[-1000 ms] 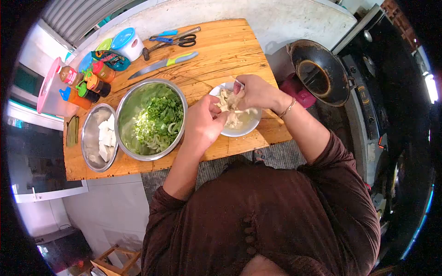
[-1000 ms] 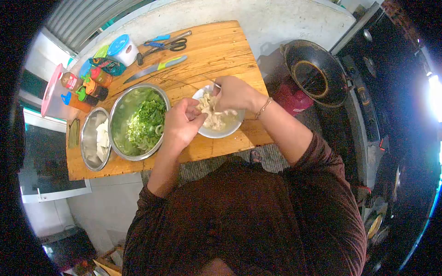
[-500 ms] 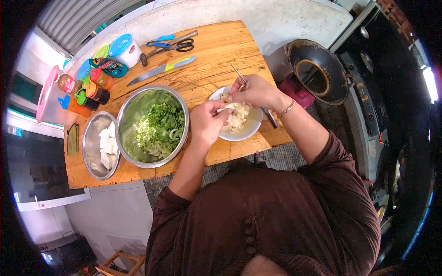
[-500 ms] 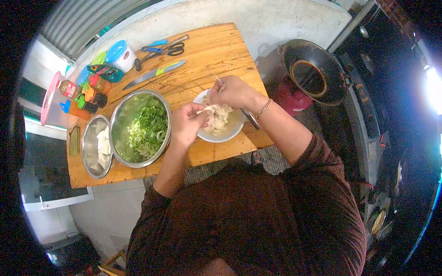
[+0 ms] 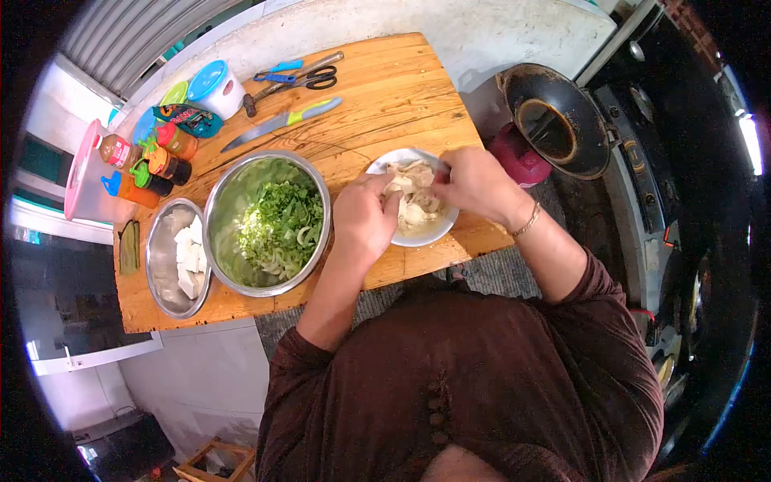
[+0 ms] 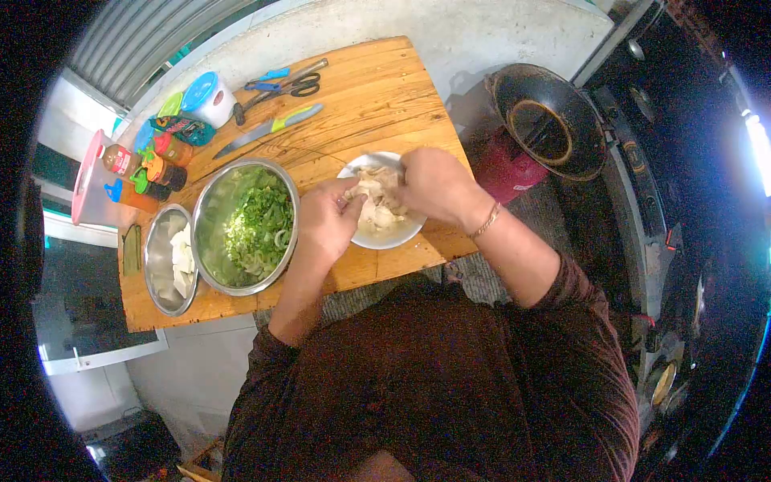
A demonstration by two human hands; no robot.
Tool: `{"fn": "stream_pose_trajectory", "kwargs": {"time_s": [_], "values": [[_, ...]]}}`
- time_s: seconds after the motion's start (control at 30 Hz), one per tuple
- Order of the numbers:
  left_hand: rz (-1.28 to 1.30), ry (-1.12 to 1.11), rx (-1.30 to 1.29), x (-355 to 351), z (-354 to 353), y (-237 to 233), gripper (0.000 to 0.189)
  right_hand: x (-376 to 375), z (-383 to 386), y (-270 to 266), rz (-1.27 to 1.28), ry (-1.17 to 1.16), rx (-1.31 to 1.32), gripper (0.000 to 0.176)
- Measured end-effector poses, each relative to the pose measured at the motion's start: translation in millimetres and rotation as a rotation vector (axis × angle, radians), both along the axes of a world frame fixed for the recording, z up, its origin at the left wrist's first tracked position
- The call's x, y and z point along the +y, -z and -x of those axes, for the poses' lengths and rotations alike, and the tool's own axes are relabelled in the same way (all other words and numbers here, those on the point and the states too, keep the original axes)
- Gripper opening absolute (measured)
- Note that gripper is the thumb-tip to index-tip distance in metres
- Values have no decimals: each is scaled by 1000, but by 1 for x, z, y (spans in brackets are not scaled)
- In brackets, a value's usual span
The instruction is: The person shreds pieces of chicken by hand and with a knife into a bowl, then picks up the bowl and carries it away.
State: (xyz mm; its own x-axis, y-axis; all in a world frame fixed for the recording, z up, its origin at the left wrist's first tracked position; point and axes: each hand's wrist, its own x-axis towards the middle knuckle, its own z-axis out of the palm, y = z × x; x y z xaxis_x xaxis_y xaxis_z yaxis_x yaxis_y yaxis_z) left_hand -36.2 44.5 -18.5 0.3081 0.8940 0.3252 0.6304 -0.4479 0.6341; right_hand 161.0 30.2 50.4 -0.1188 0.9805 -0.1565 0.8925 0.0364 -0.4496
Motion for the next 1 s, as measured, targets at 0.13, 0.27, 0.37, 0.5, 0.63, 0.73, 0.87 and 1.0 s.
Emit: {"fn": "stream_pose_trajectory", "kwargs": {"time_s": [0.13,0.27,0.37,0.5,0.63,0.73,0.87,1.0], "values": [[70,-59,30,-4,-5,-6,23,-21,18,22,5,37,-204,21],[109,-81,24,-8,-9,-10,22,-21,24,46,-99,80,-191,23],[120,-77,7,-11,-10,-13,20,-12,15,59,-102,90,-135,26],[85,-50,-145,-17,-12,-15,18,2,-5,50,-15,70,189,17],[78,-35,-183,-18,-10,-15,16,7,-10,18,94,64,613,10],[-7,-28,-129,-17,-8,-12,17,15,-11,11,117,38,669,9],[352,50,-422,-20,-9,-12,18,12,-11,0,239,33,798,12],[701,152,-710,-15,-12,-6,27,6,-12,1,360,57,974,15]]}}
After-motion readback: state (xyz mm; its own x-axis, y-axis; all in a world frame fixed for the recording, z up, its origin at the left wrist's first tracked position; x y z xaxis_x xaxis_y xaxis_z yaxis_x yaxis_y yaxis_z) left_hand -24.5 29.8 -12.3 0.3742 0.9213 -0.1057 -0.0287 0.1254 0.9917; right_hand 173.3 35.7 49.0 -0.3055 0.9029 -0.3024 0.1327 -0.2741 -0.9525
